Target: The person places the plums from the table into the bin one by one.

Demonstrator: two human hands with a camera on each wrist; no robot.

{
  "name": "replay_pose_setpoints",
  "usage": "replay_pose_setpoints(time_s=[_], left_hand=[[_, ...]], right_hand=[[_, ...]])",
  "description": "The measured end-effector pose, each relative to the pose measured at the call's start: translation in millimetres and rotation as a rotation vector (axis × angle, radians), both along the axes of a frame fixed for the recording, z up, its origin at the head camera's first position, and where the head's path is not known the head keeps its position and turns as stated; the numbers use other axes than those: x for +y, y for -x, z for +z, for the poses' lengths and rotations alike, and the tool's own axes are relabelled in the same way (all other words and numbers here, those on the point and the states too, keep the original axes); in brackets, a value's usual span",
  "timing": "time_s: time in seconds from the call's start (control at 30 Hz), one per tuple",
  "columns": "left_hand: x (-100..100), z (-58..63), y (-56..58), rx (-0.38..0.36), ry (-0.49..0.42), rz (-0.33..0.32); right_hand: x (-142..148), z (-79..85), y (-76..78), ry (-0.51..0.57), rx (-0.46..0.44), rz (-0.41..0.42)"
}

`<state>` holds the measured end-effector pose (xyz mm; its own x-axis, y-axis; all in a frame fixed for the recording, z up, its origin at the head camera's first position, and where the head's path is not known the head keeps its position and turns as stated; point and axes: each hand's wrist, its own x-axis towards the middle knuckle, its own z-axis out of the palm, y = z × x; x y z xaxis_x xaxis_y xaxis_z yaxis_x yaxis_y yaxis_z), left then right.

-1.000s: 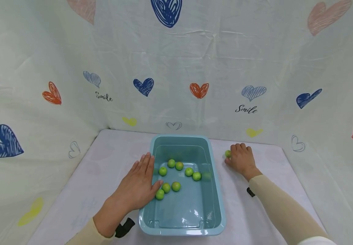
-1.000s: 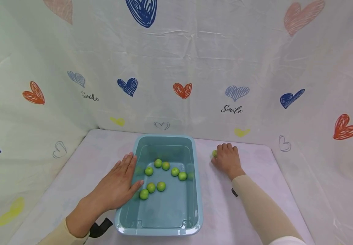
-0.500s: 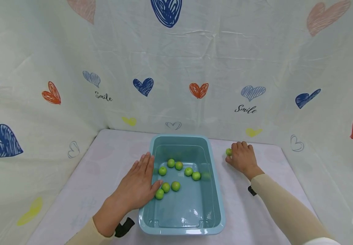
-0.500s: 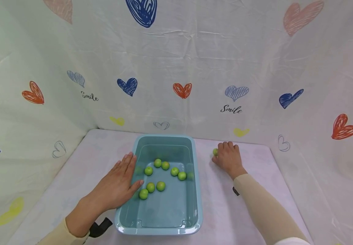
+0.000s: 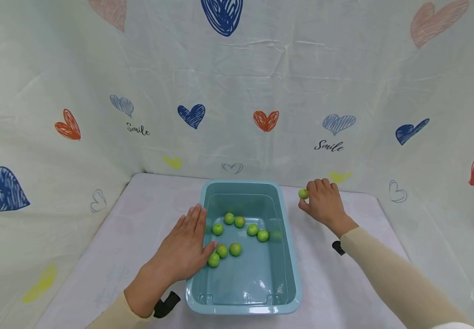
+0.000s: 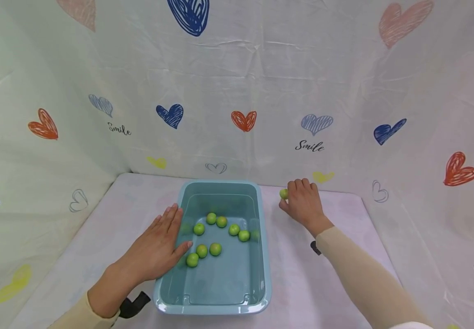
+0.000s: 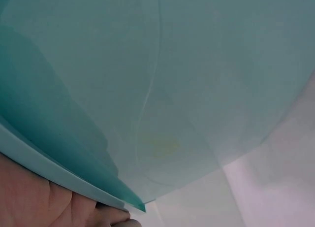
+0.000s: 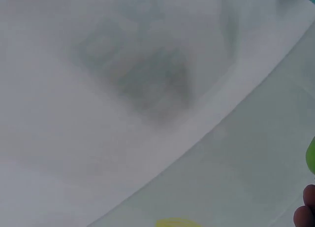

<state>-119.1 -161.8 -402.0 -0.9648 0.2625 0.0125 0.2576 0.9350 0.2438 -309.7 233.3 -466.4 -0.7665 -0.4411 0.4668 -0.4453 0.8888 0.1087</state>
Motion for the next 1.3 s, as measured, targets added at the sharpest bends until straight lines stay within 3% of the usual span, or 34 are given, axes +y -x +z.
replay_pose_setpoints(time_s=[0.3, 0.47, 0.63, 0.97, 1.3], left_hand=[[0, 0.2, 0.6, 0.000, -0.001, -0.003], [0, 1.8, 0.2, 0.003, 0.002, -0.002], [0, 1.3, 0.2, 0.008, 0.003, -0.005], [0, 0.4, 0.4, 0.012, -0.009, -0.003], [0, -0.1, 0.1, 0.015, -0.017, -0.005]], right_hand=[[-25, 46.5, -9.4, 0.118, 0.039, 0.043], [-47, 74.2, -24.4, 0.165, -0.004, 0.056], [-71, 88.5, -40.5, 0.170, -0.003, 0.128], [-110, 79.8, -67.4, 0.117, 0.020, 0.290], [-133, 57.6, -79.6, 0.085, 0.042, 0.367]])
